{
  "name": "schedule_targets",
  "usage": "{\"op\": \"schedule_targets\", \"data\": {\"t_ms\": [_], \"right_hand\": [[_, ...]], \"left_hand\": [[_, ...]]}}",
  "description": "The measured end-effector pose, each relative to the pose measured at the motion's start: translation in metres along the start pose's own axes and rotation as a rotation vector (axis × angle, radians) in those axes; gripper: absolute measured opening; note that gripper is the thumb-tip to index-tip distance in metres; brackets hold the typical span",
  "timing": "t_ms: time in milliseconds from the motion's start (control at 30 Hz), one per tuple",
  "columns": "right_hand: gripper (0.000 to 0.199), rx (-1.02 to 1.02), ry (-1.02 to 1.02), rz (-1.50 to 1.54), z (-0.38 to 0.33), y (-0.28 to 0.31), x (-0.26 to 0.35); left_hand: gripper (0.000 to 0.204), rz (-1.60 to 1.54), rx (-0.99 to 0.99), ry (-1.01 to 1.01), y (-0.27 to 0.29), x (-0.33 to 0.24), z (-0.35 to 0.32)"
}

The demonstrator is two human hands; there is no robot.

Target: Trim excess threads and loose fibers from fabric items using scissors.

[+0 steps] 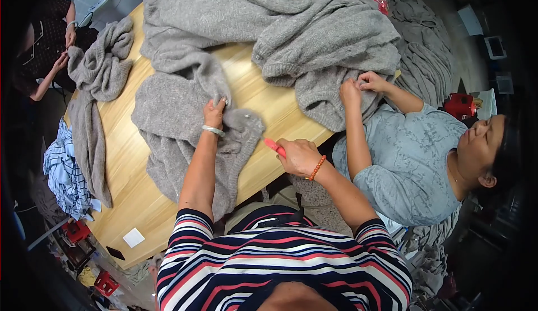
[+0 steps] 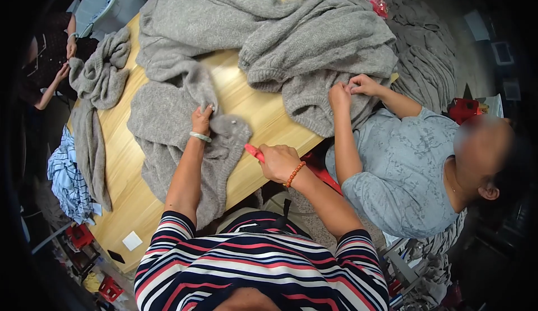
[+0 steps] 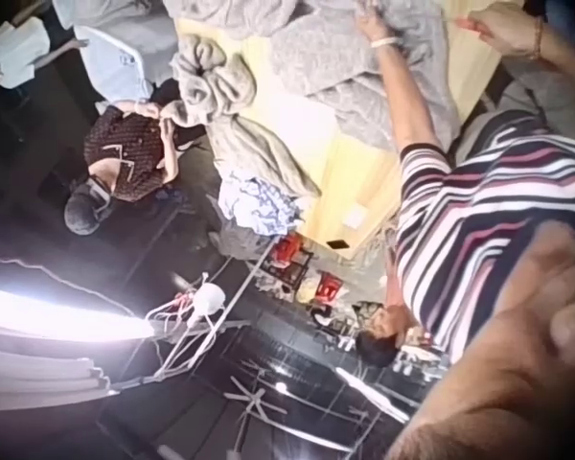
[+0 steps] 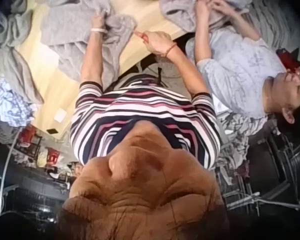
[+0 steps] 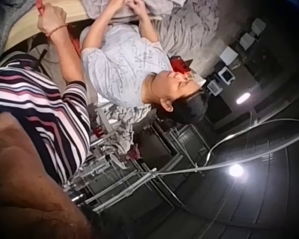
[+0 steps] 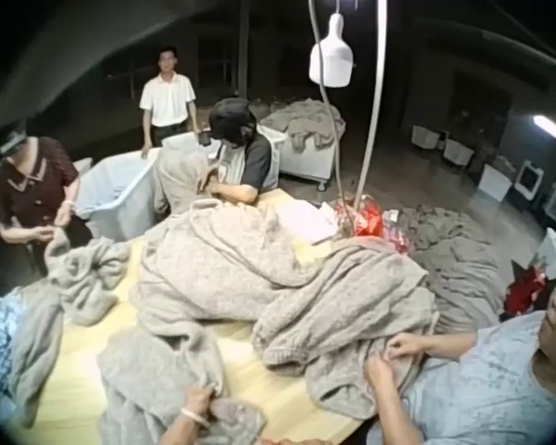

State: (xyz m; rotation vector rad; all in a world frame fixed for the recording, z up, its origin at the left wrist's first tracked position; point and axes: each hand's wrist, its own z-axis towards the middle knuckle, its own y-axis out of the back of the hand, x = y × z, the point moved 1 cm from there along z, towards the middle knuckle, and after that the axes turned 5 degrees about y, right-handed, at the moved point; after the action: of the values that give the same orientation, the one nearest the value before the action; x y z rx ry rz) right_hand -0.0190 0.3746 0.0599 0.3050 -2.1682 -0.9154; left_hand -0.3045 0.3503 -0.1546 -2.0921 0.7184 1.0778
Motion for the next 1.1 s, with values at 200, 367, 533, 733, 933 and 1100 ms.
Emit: {"op": "schedule_targets", "data": {"t_ms": [200, 367, 533, 733, 933, 1100], "right_hand": [[0.025, 0.020, 0.016, -0.015, 0.013, 0.008, -0.002], [0.024, 0.108, -0.023, -0.087, 0.014, 0.005, -0.004], [0.024, 0.103, -0.014, -0.071, 0.000, -0.009, -0.010], [0.024, -0.021, -0.072, -0.069, -0.002, 0.001, -0.008], [0.038, -0.301, -0.159, -0.004, -0.009, 0.014, -0.021], [0.038, -0.270, -0.129, 0.022, -0.005, 0.008, -0.004]], "left_hand": [[0.022, 0.312, -0.090, -0.127, -0.006, -0.006, -0.010], [0.027, 0.433, -0.284, -0.257, -0.004, -0.005, -0.010], [0.029, 0.678, -0.443, -0.364, -0.027, -0.007, -0.024], [0.039, 0.649, -0.549, -0.344, -0.034, 0.002, -0.004], [0.043, -0.162, 0.331, -0.102, -0.135, -0.151, 0.042], [0.060, 0.151, 0.099, -0.449, -0.077, -0.222, -0.057]]}}
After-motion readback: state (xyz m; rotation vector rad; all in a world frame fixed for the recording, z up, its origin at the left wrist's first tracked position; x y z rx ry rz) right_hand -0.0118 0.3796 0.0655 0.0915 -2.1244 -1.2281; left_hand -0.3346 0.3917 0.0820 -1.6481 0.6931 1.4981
